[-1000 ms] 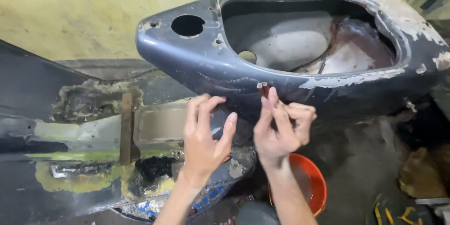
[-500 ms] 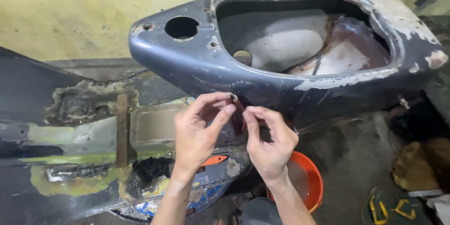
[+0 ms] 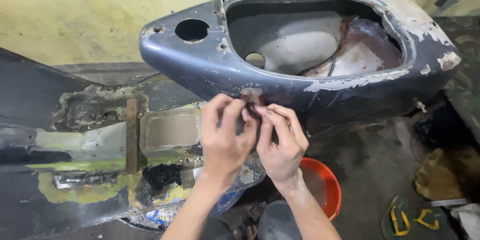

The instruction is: The person sands the surface of a dark gray car fender using a red sanding block. They work on the curved edges and flat areas, occasionally dipping the sanding block into a red bucket of water.

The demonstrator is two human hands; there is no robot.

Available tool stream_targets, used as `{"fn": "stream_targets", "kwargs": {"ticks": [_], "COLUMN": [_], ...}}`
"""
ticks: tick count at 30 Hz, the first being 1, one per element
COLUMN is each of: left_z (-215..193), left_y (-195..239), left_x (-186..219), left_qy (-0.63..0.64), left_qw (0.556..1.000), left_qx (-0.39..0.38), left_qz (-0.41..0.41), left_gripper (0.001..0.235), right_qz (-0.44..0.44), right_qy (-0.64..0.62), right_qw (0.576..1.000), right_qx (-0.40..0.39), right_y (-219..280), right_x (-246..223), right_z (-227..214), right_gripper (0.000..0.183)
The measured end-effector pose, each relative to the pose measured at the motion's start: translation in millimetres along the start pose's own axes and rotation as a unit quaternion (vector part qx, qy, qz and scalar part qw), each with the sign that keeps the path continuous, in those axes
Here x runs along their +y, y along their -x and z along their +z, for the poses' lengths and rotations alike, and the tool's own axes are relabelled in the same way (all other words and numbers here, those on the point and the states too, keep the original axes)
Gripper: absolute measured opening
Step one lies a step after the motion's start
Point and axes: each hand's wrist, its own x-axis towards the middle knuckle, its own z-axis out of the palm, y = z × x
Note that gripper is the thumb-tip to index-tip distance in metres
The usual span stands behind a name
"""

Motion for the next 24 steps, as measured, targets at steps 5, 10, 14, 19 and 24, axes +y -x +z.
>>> {"fn": "stream_targets", "kwargs": {"ticks": [5, 10, 14, 19, 24], "left_z": [-1.3, -0.1, 4.9, 14.0, 25.5], "left_y": [-2.1, 1.5, 4.1, 11.2, 41.9], "left_x": [-4.6, -0.4, 8.4, 6.1, -11.0], "left_qy": [-0.044, -0.069, -0.069, -0.091, 0.130], "left_qw": [0.998, 0.987, 0.986, 0.982, 0.991], "left_qx": [0.001, -0.013, 0.038, 0.074, -0.023], "left_qz": [0.042, 0.147, 0.150, 0.147, -0.002], "left_gripper": [0.015, 0.010, 0.012, 0.015, 0.042], "right_qz": [-0.010, 0.006, 0.031, 0.006, -0.099], "right_qy": [-0.013, 0.000, -0.012, -0.013, -0.071], "right_qw": [1.000, 1.000, 0.999, 0.999, 0.992], "right_qx": [-0.011, -0.004, -0.007, -0.052, -0.020], "right_y": [-6.4, -3.0, 1.8, 6.4, 17.2], "right_x": [2.5, -0.7, -0.6, 22.1, 76.1], "right_z": [-3.4, -2.6, -4.9, -19.0, -34.4], "right_gripper": [0.012, 0.018, 0.019, 0.015, 0.022]}}
